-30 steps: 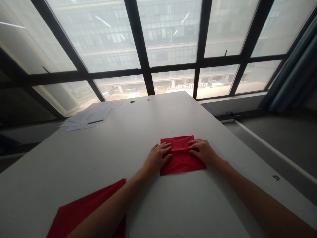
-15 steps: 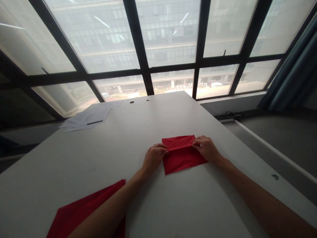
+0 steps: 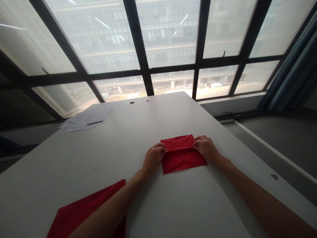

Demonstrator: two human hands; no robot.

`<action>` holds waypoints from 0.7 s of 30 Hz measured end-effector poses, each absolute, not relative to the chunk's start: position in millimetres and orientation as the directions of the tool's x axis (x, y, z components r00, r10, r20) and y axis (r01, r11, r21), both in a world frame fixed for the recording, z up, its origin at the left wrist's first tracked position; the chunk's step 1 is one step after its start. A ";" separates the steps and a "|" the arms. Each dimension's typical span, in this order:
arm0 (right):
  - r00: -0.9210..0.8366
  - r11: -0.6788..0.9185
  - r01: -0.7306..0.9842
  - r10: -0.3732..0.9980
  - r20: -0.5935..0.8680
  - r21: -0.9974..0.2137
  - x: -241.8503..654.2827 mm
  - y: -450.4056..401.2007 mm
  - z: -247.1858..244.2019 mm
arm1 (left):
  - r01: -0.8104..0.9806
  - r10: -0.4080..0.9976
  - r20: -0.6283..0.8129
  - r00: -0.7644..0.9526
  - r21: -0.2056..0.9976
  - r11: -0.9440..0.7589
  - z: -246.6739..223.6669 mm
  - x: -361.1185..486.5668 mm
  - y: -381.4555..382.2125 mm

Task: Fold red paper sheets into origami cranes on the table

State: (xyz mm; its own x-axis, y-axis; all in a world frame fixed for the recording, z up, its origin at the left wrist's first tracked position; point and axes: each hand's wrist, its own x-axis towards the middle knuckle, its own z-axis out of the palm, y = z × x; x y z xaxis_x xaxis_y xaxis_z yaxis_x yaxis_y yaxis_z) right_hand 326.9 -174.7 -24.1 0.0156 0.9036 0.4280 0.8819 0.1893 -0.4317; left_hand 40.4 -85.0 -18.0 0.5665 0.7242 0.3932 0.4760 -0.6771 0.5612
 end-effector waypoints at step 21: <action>-0.165 0.291 0.863 0.935 0.314 -0.414 299.1 -183.0 -17.9 | 0.413 0.573 0.506 0.645 0.400 -0.818 -1.2 43.2 -101.4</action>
